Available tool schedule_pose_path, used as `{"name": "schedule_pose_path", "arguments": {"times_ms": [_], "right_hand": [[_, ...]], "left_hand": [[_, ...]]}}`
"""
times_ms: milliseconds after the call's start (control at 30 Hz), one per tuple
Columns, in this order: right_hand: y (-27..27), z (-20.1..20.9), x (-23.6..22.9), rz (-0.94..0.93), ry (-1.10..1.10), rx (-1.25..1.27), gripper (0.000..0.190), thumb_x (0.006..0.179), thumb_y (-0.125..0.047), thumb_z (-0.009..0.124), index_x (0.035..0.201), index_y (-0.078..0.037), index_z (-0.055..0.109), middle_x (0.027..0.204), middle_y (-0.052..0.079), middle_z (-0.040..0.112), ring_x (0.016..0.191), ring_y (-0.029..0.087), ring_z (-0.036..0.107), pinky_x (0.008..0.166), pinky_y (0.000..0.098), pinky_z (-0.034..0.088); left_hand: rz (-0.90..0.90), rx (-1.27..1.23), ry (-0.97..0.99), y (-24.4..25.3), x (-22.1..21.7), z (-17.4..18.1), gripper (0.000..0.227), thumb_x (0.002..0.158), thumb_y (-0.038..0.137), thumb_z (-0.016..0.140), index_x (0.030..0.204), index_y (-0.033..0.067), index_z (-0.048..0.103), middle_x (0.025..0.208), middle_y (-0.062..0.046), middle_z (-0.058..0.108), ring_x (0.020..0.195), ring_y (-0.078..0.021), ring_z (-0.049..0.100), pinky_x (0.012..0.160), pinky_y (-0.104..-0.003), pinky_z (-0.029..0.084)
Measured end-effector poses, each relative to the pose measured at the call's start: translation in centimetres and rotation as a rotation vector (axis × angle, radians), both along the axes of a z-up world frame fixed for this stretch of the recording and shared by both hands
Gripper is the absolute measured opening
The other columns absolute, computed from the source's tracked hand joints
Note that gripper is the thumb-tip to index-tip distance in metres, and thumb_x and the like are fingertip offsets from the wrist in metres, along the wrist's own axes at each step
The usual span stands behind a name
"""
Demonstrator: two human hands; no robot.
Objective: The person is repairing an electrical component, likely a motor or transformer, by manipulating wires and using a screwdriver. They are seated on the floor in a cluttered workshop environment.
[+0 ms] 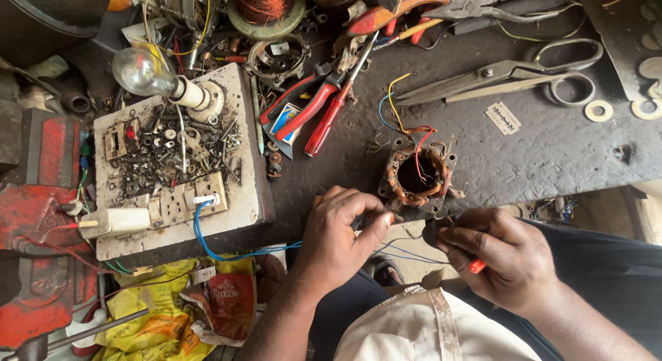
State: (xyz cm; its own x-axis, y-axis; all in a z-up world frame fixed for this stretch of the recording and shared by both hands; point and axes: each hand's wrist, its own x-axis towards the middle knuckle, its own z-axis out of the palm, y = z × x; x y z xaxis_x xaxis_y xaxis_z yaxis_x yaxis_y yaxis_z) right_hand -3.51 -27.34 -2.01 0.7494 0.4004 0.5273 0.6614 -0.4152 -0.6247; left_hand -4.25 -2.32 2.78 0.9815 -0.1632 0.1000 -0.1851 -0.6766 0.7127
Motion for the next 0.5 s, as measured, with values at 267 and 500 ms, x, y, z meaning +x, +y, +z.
{"name": "schedule_pose_path", "arguments": {"times_ms": [267,500], "right_hand": [[1.3,0.3,-1.3,0.073,0.089,0.014,0.027,0.075,-0.010,0.083,0.100,-0.008,0.072,0.098,0.008,0.069,0.081,0.022,0.073,0.065,0.0342,0.060],[2.9,0.5,-1.7,0.044,0.075,-0.062,0.027,0.076,-0.014,0.084,0.100,-0.010,0.073,0.095,0.005,0.067,0.074,0.022,0.071,0.060,0.0363,0.058]], "left_hand": [[0.001,-0.110,-0.040,0.4,0.6,0.2,0.011,0.087,0.008,0.071,0.087,0.0051,0.061,0.088,-0.009,0.068,0.090,-0.0287,0.067,0.082,-0.040,0.053],[-0.021,-0.128,0.003,0.7,0.8,0.0,0.012,0.088,0.006,0.069,0.088,0.0028,0.057,0.094,-0.011,0.065,0.089,-0.0282,0.070,0.080,-0.040,0.055]]}}
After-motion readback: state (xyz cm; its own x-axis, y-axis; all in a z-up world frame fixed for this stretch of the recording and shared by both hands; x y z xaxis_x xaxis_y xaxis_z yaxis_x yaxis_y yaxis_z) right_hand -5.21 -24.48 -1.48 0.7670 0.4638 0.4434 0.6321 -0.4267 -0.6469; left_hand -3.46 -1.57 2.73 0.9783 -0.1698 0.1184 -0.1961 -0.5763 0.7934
